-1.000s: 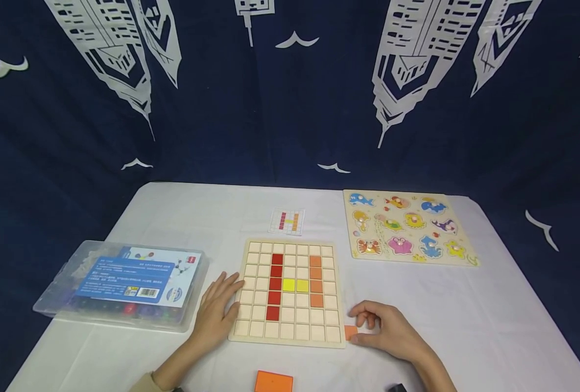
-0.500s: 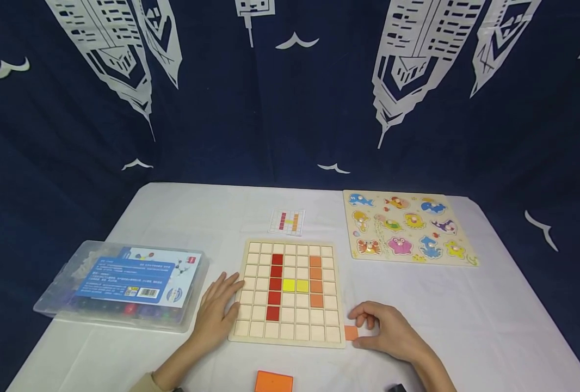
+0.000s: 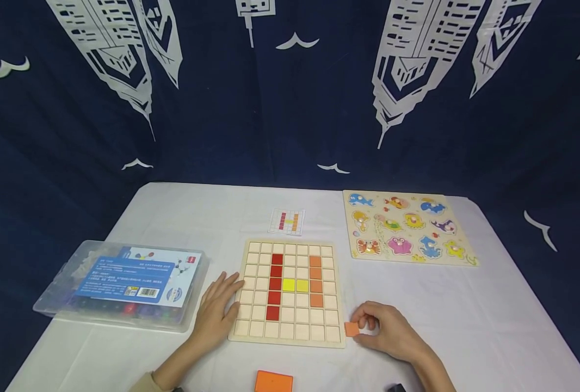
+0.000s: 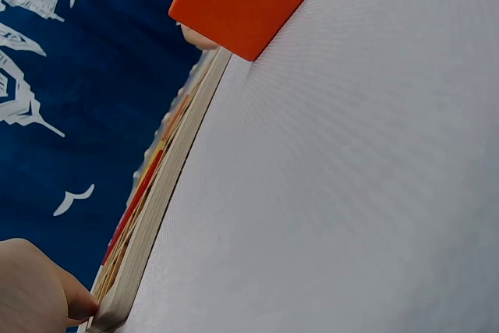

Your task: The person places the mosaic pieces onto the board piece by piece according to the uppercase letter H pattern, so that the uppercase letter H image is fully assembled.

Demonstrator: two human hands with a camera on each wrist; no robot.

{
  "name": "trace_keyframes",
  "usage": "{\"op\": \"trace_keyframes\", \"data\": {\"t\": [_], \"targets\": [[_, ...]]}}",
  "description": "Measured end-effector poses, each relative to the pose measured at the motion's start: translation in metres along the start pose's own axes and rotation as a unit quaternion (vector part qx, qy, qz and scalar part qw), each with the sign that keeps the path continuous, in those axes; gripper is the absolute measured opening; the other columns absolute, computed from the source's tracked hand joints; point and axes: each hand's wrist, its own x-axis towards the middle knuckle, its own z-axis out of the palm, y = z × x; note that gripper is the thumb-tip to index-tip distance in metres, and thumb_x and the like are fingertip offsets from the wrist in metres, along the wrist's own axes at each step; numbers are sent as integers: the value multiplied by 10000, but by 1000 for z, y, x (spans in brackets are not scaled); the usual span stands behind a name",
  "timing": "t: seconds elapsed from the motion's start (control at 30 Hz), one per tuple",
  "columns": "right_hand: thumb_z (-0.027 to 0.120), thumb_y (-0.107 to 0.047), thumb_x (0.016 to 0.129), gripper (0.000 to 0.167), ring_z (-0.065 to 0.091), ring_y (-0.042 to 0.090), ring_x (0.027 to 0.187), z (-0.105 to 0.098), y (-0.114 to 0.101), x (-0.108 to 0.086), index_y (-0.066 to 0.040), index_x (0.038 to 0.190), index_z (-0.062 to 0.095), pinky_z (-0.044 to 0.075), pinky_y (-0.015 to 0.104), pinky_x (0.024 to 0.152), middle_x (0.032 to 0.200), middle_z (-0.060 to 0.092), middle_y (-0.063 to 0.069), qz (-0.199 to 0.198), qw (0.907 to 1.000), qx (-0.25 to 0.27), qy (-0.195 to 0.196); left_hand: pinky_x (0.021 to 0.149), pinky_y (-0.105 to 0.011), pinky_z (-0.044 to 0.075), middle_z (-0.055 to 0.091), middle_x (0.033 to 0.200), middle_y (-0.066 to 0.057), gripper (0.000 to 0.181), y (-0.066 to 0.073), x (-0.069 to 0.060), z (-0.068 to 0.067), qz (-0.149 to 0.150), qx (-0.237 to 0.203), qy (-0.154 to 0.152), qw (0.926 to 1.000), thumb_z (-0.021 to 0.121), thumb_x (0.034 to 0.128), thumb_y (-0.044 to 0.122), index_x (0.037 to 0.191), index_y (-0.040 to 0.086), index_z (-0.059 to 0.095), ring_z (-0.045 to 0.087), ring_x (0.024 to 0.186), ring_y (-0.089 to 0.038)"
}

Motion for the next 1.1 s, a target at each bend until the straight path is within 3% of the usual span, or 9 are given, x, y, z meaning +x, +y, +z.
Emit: {"op": "trace_keyframes", "data": {"t": [0.2,0.4,0.83,1.1], "targets": [[828,-73,711,269,476,10,652,-12,-8,5,-183,872,643,408,193,549,710,519,-122,555,9974,-457,-30,1179,-548,143,485,1466,-164,413,3,2,1,1,-45,9,10000,594,878,27,1290,-1,584,280,1448,-403],[817,-60,702,249,447,-13,619,-19,-22,20,-147,852,639,408,185,524,681,504,-112,826,9917,-963,-224,1182,-539,141,489,1461,-169,413,4,2,1,-13,-70,21,10000,597,874,22,1286,-5,587,284,1446,-402],[826,-84,714,251,449,-10,600,8,-47,57,-120,861,626,414,172,523,671,525,-99,288,9957,-629,-615,1180,-554,142,476,1473,-165,420,3,2,2,-17,-16,-35,10000,595,881,26,1300,3,579,275,1451,-400],[823,-93,726,246,436,-15,591,19,-49,64,-113,859,617,403,167,520,669,530,-91,453,9938,-539,-864,1186,-547,130,470,1476,-167,417,4,3,2,-67,-64,-74,9999,593,886,28,1302,1,577,263,1457,-396]]}}
